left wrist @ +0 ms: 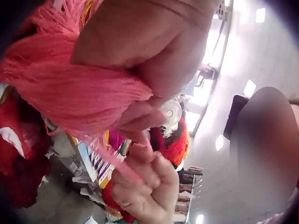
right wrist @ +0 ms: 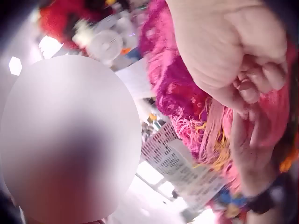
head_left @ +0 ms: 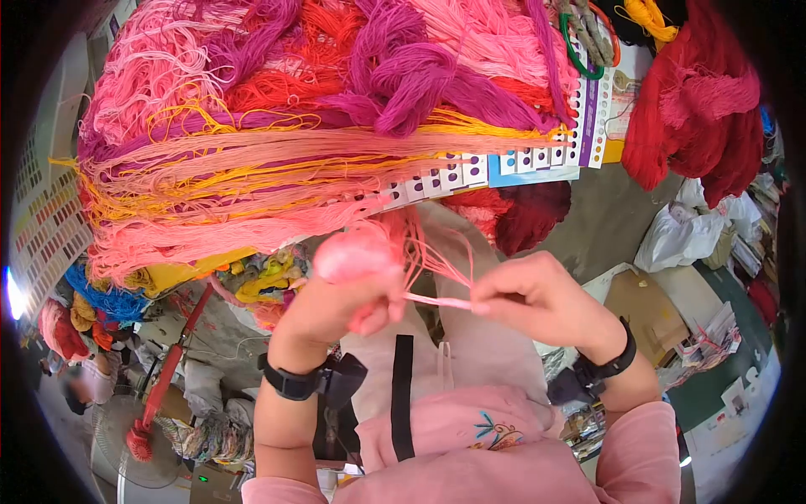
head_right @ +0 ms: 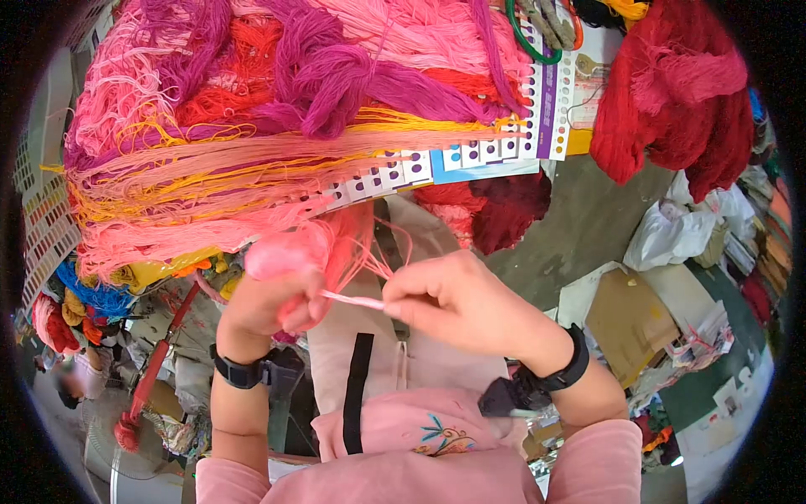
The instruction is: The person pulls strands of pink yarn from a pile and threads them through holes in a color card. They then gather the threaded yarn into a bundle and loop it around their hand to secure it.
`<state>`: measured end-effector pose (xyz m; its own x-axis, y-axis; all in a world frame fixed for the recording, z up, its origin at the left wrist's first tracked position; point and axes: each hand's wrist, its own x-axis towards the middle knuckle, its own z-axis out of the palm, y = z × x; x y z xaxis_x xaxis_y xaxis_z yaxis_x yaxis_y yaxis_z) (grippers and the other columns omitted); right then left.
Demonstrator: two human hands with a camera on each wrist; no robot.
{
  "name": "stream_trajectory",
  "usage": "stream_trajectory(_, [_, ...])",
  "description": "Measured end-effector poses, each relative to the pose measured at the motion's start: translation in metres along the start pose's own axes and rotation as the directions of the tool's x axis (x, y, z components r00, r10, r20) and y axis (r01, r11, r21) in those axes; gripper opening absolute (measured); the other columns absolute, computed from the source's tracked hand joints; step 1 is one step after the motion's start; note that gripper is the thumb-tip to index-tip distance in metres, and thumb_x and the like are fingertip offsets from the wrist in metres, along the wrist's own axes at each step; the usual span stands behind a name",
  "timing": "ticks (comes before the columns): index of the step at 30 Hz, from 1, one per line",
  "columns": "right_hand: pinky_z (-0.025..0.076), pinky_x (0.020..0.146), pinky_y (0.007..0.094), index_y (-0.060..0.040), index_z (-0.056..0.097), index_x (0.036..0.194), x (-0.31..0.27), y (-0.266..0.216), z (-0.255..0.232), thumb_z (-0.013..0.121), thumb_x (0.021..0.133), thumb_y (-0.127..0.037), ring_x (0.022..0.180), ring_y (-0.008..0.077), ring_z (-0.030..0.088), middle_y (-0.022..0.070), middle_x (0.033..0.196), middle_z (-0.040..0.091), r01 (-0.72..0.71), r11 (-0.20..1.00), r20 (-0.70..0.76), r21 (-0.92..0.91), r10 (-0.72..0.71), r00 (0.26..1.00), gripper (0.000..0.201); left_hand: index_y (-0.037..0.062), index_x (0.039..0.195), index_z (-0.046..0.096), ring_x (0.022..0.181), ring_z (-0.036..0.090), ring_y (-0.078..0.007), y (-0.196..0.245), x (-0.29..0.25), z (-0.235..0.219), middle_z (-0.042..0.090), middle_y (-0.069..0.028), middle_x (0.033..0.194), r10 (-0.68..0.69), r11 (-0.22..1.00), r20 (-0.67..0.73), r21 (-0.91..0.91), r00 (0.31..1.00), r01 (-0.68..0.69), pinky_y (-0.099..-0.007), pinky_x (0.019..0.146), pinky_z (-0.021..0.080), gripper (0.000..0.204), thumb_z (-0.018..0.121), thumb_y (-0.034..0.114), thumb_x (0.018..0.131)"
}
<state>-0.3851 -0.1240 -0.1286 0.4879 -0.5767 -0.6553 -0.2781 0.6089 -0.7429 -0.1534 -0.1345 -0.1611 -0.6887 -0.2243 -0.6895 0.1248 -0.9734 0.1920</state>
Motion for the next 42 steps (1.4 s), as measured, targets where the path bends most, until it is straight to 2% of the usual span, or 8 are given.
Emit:
stream_trajectory(8, [0.046, 0.068, 0.0371, -0.0076, 0.034, 0.075, -0.042, 0.003, -0.103, 0.039, 0.084, -0.010, 0.048, 0.0085, 0.032, 0.0002, 0.063, 0.033, 0.391, -0.109, -0.406, 0.914, -0.292, 0.866, 0.011, -0.0010, 0.087, 0.047, 0.060, 0.050, -0.0174, -0.070, -0.116, -0.196, 0.052, -0.0077, 0.072, 0.384, 0.223, -0.591, -0.686, 0.709, -0.693, -0.0281, 0.067, 0.044, 0.022, 0.033, 0.016, 0.087])
stream_trajectory(11, [0.027, 0.097, 0.0424, -0.0027, 0.032, 0.062, -0.090, 0.037, -0.209, 0.039, 0.078, 0.005, 0.050, 0.0099, 0.026, 0.0005, 0.057, 0.023, 0.698, 0.127, -0.692, 0.705, -0.093, 0.716, 0.019, -0.0078, 0.102, 0.045, 0.095, 0.047, -0.0283, -0.123, -0.189, -0.266, 0.050, -0.0168, 0.104, 0.158, 0.548, -0.947, -0.153, 0.281, -0.823, -0.0397, 0.085, 0.036, 0.031, 0.036, 0.018, 0.086])
stream_trajectory(18, [0.035, 0.088, 0.0355, -0.0002, 0.044, 0.081, -0.202, 0.011, -0.367, 0.043, 0.077, -0.003, 0.070, 0.0169, 0.046, 0.0076, 0.078, 0.044, 0.594, 0.804, -0.965, 0.002, -0.154, 0.212, 0.005, -0.0036, 0.107, 0.044, 0.093, 0.050, -0.0257, -0.132, -0.260, -0.304, 0.048, -0.0156, 0.109, 0.342, 0.804, -0.926, 0.200, 0.161, -0.560, -0.0383, 0.083, 0.038, 0.033, 0.041, 0.018, 0.082])
stream_trajectory(21, [0.039, 0.083, 0.0322, 0.0000, 0.049, 0.091, -0.143, -0.017, -0.309, 0.043, 0.079, -0.006, 0.078, 0.0174, 0.051, 0.0098, 0.090, 0.050, 0.530, 0.823, -0.890, -0.205, -0.383, 0.249, 0.015, -0.0018, 0.108, 0.043, 0.079, 0.056, -0.0193, -0.046, -0.156, -0.170, 0.046, -0.0160, 0.112, 0.307, 0.600, -0.908, -0.048, 0.286, -0.798, -0.0336, 0.072, 0.046, 0.032, 0.036, 0.017, 0.084])
stream_trajectory(23, [0.042, 0.081, 0.0300, 0.0001, 0.051, 0.099, -0.069, -0.018, -0.217, 0.043, 0.079, -0.009, 0.083, 0.0178, 0.054, 0.0112, 0.097, 0.053, 0.527, 0.819, -0.794, -0.227, -0.469, 0.387, 0.023, -0.0022, 0.109, 0.042, 0.052, 0.051, -0.0063, -0.048, -0.118, -0.159, 0.053, -0.0139, 0.102, 0.479, 0.446, -0.516, -0.553, 0.710, -0.704, -0.0167, 0.046, 0.045, 0.032, 0.037, 0.016, 0.084])
stream_trajectory(26, [0.040, 0.064, 0.0226, -0.0025, 0.059, 0.078, 0.019, -0.017, -0.082, 0.054, 0.075, -0.007, 0.069, 0.0080, 0.050, 0.0015, 0.074, 0.056, 0.234, 0.966, -0.626, -0.110, -0.250, 0.738, 0.007, -0.0010, 0.103, 0.049, 0.043, 0.039, 0.0034, -0.046, -0.042, -0.112, 0.057, -0.0044, 0.077, 0.478, 0.802, -0.274, -0.253, 0.835, -0.542, -0.0083, 0.037, 0.032, 0.026, 0.043, 0.014, 0.082])
stream_trajectory(31, [0.041, 0.060, 0.0311, -0.0017, 0.055, 0.065, 0.092, 0.056, 0.006, 0.058, 0.063, -0.003, 0.067, 0.0248, 0.052, 0.0103, 0.067, 0.053, 0.285, 0.890, -0.579, -0.356, -0.450, 0.680, 0.004, 0.0005, 0.083, 0.055, 0.039, 0.041, -0.0047, -0.017, 0.059, -0.017, 0.053, -0.0008, 0.061, 0.454, 0.859, -0.489, 0.462, 0.745, -0.220, -0.0188, 0.036, 0.034, 0.015, 0.047, 0.013, 0.080])
stream_trajectory(42, [0.034, 0.065, 0.0344, -0.0056, 0.053, 0.087, 0.090, 0.073, 0.038, 0.057, 0.058, -0.003, 0.071, 0.0263, 0.046, 0.0093, 0.081, 0.049, 0.168, 0.648, -0.448, -0.743, -0.668, 0.594, 0.030, 0.0025, 0.078, 0.052, 0.045, 0.041, -0.0044, -0.020, 0.074, -0.021, 0.046, 0.0007, 0.054, 0.290, 0.928, -0.445, 0.348, 0.848, -0.135, -0.0170, 0.042, 0.032, 0.010, 0.045, 0.010, 0.081])
